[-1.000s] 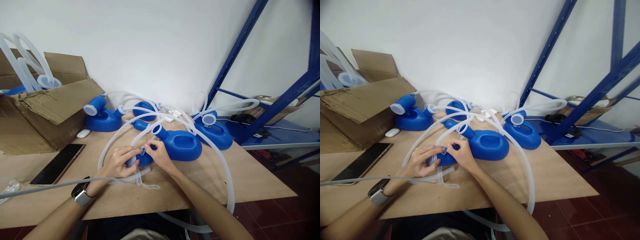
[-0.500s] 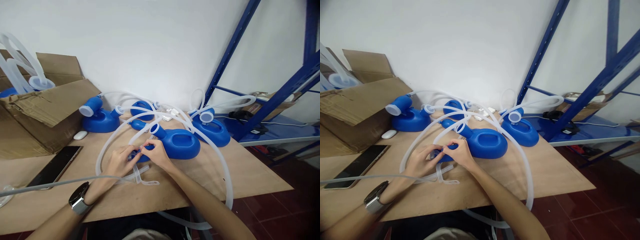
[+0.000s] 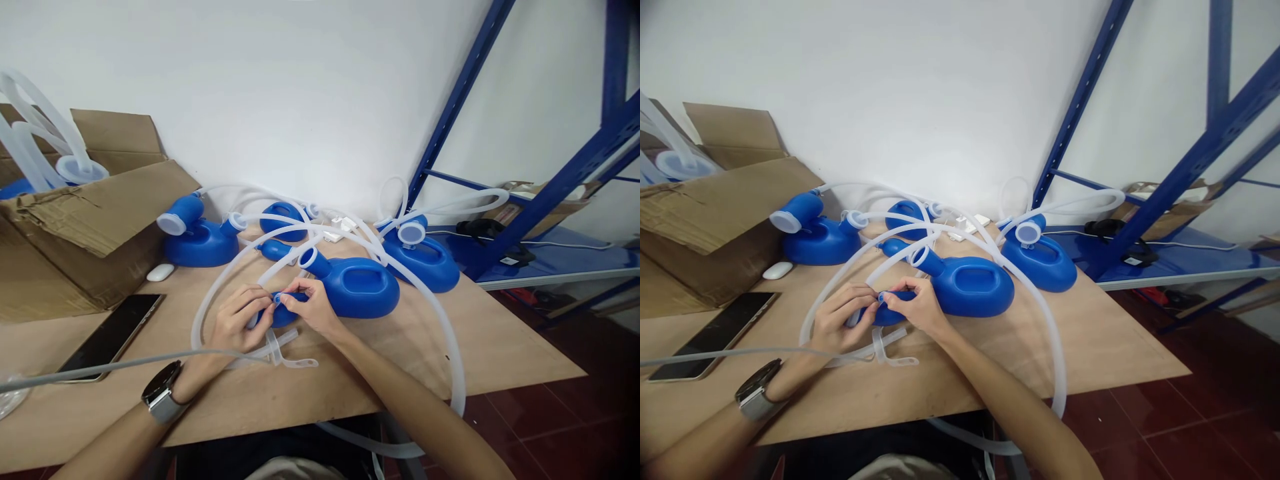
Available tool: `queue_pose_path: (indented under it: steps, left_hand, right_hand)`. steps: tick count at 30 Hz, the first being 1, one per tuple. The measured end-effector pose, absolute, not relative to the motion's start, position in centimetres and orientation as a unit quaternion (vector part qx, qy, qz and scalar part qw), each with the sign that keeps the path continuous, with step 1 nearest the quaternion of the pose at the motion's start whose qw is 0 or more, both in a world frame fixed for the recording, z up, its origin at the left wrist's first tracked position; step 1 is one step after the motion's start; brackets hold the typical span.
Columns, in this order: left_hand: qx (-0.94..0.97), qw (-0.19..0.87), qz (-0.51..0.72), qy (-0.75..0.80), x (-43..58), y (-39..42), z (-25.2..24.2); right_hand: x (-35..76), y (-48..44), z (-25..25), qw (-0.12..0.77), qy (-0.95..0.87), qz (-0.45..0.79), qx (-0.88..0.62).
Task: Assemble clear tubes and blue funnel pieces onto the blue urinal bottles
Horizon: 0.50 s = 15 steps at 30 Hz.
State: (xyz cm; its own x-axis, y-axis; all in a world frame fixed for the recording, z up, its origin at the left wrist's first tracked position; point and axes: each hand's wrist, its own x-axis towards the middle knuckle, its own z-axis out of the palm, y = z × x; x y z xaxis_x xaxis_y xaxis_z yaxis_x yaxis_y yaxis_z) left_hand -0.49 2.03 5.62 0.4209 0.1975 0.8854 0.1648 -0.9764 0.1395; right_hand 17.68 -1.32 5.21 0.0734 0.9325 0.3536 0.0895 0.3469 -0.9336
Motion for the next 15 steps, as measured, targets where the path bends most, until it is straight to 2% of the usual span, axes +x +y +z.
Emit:
queue_pose_path:
  steps: [15]
  left_hand:
    - [0.833, 0.085, 0.508, 0.202, 0.0, 1.2, 6.3]
  right_hand:
    - [16.6, -1.9, 4.0, 0.628, -0.548, 0.289, -0.470]
